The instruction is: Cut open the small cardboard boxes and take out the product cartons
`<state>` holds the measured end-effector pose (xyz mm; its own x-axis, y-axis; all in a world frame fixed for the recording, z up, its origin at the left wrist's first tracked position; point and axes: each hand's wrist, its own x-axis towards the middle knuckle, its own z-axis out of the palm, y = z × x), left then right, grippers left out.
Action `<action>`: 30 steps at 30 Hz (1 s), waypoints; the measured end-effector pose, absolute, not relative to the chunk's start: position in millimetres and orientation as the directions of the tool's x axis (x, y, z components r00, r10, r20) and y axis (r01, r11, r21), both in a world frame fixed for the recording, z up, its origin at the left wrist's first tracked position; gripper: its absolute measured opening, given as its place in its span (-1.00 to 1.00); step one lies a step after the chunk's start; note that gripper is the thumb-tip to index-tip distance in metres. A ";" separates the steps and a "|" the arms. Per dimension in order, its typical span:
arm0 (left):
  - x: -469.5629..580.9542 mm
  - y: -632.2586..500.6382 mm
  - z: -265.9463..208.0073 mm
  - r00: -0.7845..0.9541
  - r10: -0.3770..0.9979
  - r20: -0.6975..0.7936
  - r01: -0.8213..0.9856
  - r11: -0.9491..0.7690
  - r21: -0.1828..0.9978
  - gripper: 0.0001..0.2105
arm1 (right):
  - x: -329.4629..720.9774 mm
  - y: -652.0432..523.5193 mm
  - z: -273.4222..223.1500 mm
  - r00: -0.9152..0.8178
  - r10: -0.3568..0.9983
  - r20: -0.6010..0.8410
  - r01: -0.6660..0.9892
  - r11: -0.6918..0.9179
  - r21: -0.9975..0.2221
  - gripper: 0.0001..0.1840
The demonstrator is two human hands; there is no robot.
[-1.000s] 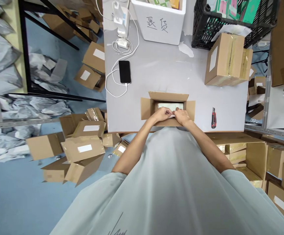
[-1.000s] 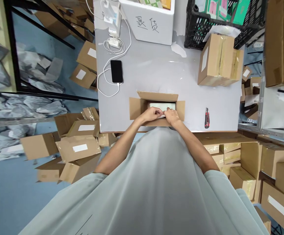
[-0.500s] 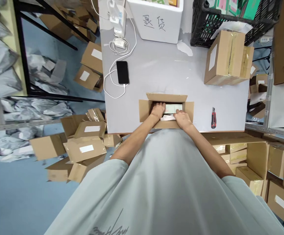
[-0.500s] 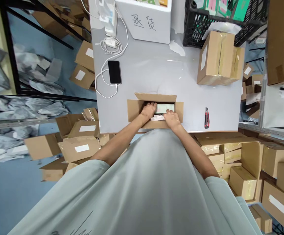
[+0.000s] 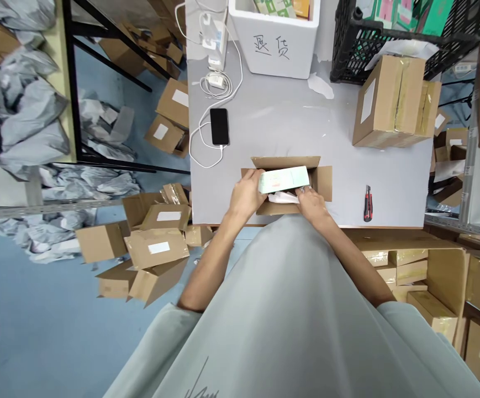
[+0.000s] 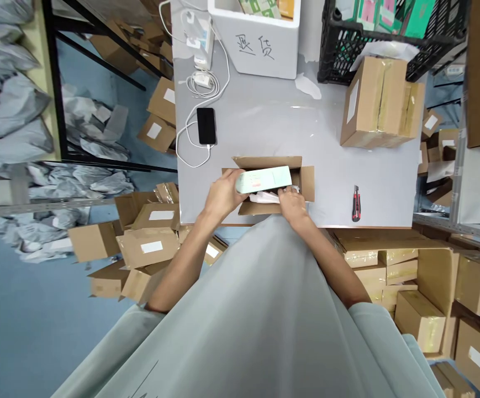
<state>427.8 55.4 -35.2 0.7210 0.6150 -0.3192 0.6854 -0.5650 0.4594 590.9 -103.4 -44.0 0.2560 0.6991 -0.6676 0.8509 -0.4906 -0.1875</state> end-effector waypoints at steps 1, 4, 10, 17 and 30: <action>421.6 56.2 -28.0 0.710 0.642 -0.291 0.688 -0.542 0.483 -0.48 | 591.2 -103.4 -44.2 0.276 0.709 -0.649 0.832 -0.514 -0.208 -0.51; 405.2 57.4 -9.4 0.673 0.710 -0.209 0.679 -0.480 0.556 -0.49 | 596.5 -106.5 -51.7 0.328 0.755 -0.568 0.756 -0.570 -0.321 -0.31; 382.0 52.2 11.1 0.649 0.746 -0.149 0.614 -0.399 0.681 -0.45 | 621.8 -132.9 -64.7 0.475 0.807 -0.350 0.508 -0.576 -0.640 -0.10; 377.8 45.6 17.0 0.779 0.557 -0.288 0.467 -0.209 0.859 -0.34 | 639.0 -173.5 -9.8 0.352 0.897 -0.267 0.098 -0.319 -0.943 0.22; 375.6 51.5 13.0 0.836 0.527 -0.153 0.134 0.075 0.988 0.04 | 604.0 -206.6 -10.4 0.197 0.707 -0.679 -0.555 -0.491 -0.672 -0.21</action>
<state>375.6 51.5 13.0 0.8358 0.5272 -0.1534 0.1342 0.0749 0.9881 604.0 -206.6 -10.4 0.1967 0.7073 -0.6790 -0.5550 -0.4906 -0.6718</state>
